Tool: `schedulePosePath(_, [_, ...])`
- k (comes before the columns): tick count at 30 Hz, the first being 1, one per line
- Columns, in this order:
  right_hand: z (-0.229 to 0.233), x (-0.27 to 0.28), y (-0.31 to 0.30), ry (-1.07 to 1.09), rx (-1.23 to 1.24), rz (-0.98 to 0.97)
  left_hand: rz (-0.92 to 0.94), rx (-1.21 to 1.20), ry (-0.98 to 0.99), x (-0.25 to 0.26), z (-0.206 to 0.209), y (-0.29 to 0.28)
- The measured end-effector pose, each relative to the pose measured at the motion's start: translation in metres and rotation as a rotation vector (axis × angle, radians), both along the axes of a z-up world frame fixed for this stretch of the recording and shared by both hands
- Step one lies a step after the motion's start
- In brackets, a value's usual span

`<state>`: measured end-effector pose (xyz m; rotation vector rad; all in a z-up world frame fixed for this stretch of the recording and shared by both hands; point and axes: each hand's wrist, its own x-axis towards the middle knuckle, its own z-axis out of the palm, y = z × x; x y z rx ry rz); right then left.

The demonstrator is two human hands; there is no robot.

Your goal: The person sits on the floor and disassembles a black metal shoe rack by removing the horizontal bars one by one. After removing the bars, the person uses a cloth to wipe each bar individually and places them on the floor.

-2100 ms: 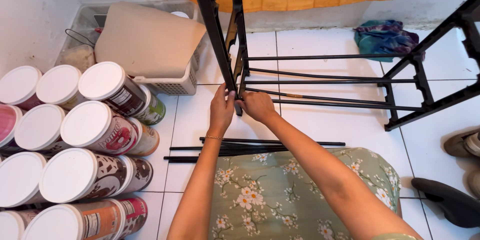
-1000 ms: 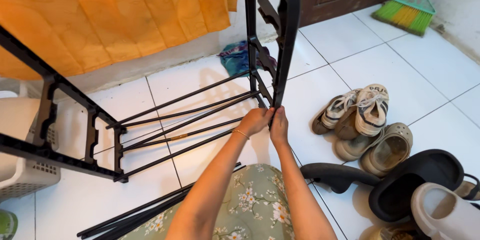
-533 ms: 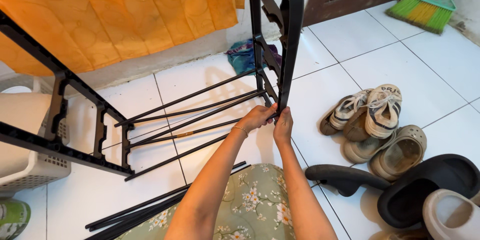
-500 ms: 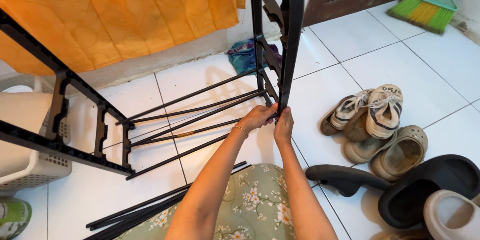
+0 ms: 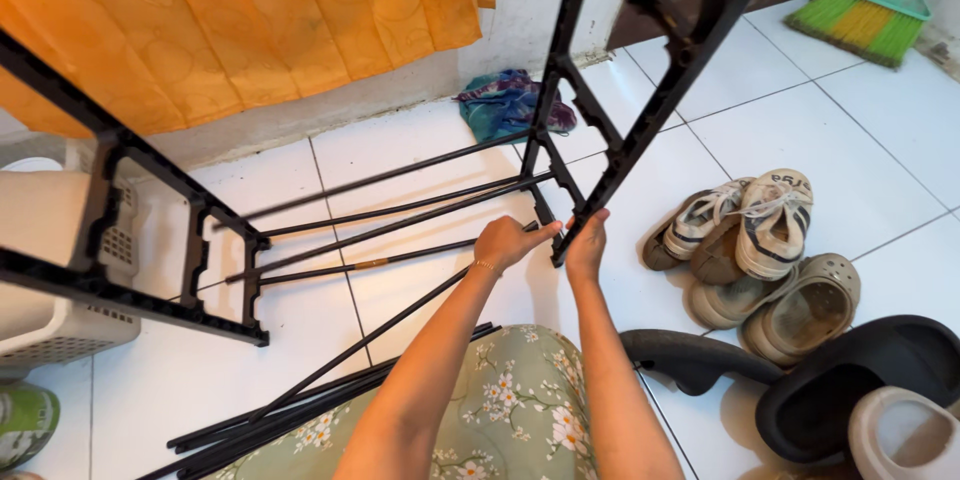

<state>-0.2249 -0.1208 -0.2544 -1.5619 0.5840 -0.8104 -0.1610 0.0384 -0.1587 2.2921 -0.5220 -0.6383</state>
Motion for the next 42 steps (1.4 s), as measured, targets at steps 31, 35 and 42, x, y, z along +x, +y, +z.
schedulePosePath(31, [0.036,-0.017,0.082,-0.051,-0.390,-0.228,0.548,-0.382,-0.672,-0.101,-0.003,0.259])
schedulePosePath(35, [0.061,-0.002,0.059,-0.010,-0.234,-0.099,0.377,-0.493,-0.789,-0.048,0.020,0.186])
schedulePosePath(42, [0.088,0.016,0.041,0.084,-0.153,0.026,0.181,-0.166,-0.682,0.032,0.012,0.006])
